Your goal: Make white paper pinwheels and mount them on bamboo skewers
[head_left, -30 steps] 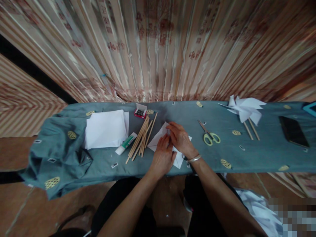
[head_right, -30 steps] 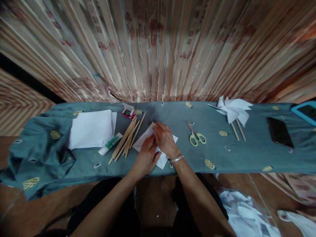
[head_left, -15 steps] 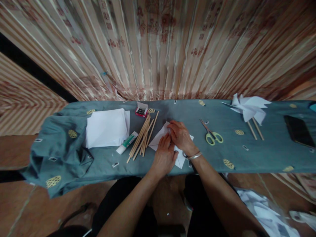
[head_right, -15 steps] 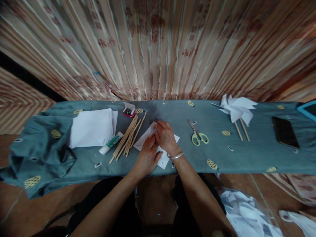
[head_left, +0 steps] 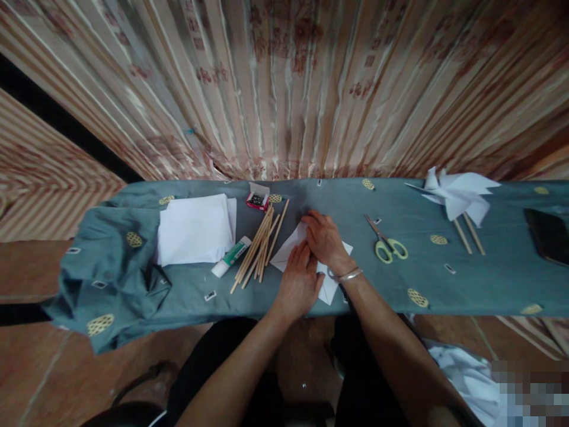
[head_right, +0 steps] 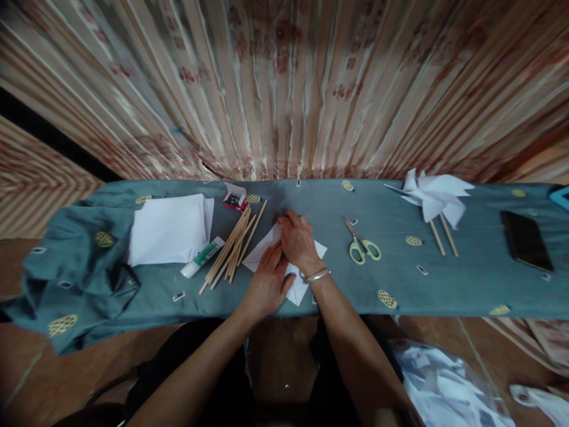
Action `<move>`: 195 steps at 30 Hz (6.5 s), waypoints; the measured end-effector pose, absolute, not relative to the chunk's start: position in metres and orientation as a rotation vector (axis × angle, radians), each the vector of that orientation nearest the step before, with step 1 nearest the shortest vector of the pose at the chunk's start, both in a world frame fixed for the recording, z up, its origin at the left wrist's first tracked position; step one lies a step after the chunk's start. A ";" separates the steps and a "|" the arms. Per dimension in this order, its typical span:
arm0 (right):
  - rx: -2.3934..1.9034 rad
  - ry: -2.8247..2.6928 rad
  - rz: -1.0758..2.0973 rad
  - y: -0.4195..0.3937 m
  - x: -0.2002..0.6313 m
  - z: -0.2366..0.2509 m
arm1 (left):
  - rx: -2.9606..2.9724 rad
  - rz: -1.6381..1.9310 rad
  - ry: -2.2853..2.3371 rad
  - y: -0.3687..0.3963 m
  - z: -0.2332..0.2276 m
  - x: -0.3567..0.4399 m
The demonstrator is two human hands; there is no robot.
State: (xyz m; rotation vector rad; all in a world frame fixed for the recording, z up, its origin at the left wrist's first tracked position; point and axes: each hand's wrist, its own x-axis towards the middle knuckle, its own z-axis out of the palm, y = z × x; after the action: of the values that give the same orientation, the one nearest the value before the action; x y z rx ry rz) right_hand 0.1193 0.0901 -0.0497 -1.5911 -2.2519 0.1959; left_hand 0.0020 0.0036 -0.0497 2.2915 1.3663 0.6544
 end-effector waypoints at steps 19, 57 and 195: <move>-1.542 -1.918 0.248 0.040 0.193 -0.038 | 2.294 0.943 1.434 0.014 -0.048 -0.026; -1.357 -1.854 0.435 0.021 0.189 -0.029 | 1.205 1.324 1.704 -0.008 -0.006 -0.099; -1.477 -2.022 0.678 0.032 0.156 -0.014 | 2.468 0.370 1.488 -0.015 -0.023 -0.008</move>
State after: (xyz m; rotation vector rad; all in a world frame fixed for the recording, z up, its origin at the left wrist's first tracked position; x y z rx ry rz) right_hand 0.1561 0.0321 -0.0141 -1.4771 -2.0223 0.6777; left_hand -0.0079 -0.0147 -0.0234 2.4678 1.4883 0.3705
